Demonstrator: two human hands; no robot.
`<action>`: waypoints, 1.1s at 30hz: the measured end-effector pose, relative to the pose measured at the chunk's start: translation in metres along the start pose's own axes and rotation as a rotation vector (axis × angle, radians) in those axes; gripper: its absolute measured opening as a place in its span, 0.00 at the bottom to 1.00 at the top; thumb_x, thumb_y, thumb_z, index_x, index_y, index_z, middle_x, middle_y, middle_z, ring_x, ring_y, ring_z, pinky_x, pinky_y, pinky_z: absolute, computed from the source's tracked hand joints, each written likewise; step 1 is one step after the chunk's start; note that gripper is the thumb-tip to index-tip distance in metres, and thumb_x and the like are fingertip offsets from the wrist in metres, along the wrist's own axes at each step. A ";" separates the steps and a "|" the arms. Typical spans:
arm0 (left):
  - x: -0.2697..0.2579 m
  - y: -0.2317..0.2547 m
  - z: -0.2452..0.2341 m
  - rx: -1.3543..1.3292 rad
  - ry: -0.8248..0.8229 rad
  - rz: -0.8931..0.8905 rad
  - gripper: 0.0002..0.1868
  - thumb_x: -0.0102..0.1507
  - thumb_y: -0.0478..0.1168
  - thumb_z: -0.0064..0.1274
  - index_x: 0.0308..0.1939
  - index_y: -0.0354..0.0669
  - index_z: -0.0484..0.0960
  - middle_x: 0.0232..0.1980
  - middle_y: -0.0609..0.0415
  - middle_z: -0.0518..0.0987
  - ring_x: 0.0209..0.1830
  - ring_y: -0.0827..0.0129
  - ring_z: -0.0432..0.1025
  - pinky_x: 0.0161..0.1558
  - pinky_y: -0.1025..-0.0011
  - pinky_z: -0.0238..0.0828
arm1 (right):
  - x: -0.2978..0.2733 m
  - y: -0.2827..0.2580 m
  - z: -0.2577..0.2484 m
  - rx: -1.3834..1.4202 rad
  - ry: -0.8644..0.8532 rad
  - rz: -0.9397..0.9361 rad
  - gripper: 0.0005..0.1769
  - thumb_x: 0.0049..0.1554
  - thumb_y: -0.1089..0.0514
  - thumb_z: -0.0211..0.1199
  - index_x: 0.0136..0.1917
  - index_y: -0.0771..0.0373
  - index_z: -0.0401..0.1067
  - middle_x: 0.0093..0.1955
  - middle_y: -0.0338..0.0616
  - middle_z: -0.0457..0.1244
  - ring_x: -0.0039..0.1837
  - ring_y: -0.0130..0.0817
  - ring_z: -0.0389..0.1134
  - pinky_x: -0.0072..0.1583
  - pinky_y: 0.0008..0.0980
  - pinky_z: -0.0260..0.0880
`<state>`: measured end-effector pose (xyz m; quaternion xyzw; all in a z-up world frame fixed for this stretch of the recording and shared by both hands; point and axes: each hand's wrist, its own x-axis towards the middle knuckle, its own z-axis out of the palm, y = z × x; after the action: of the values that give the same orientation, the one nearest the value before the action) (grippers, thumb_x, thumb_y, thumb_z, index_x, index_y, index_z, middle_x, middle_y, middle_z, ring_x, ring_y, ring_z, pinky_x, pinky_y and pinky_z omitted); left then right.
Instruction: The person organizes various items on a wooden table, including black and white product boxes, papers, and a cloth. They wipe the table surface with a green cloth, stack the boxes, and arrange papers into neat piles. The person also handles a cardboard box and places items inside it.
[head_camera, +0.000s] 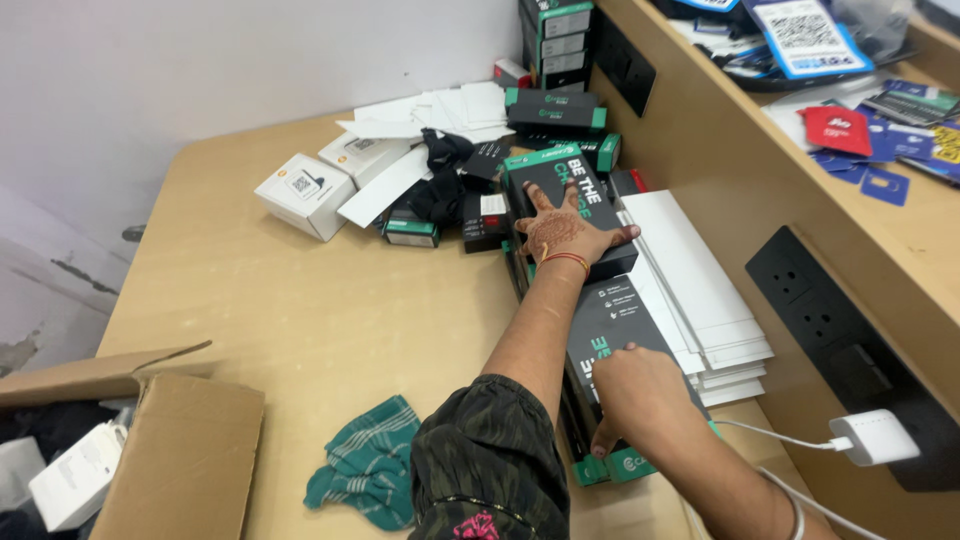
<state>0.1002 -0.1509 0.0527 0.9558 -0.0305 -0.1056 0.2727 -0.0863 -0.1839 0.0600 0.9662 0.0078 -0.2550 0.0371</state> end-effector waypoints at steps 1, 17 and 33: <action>0.004 -0.003 0.004 -0.034 0.018 0.006 0.65 0.41 0.75 0.67 0.78 0.70 0.56 0.86 0.49 0.35 0.76 0.31 0.52 0.63 0.38 0.67 | -0.001 -0.001 -0.001 -0.011 -0.001 0.011 0.38 0.29 0.37 0.87 0.43 0.64 0.80 0.50 0.52 0.71 0.59 0.46 0.72 0.61 0.37 0.72; -0.011 -0.298 0.044 -0.526 0.500 0.130 0.21 0.60 0.43 0.61 0.56 0.46 0.79 0.69 0.42 0.69 0.75 0.48 0.60 0.71 0.57 0.60 | -0.018 -0.022 0.047 -0.117 0.232 0.369 0.54 0.41 0.20 0.68 0.72 0.50 0.69 0.84 0.53 0.48 0.77 0.49 0.59 0.70 0.47 0.66; -0.032 -0.457 -0.020 0.110 -0.003 -0.248 0.34 0.64 0.61 0.51 0.74 0.70 0.63 0.83 0.57 0.47 0.83 0.49 0.35 0.75 0.33 0.26 | 0.197 -0.272 0.141 0.327 0.205 -0.174 0.47 0.58 0.31 0.51 0.82 0.50 0.44 0.86 0.45 0.33 0.85 0.45 0.30 0.78 0.58 0.35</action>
<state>0.0737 0.2514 -0.1660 0.9655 0.0814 -0.1383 0.2049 0.0066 0.0754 -0.1780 0.9760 0.0532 -0.1556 -0.1430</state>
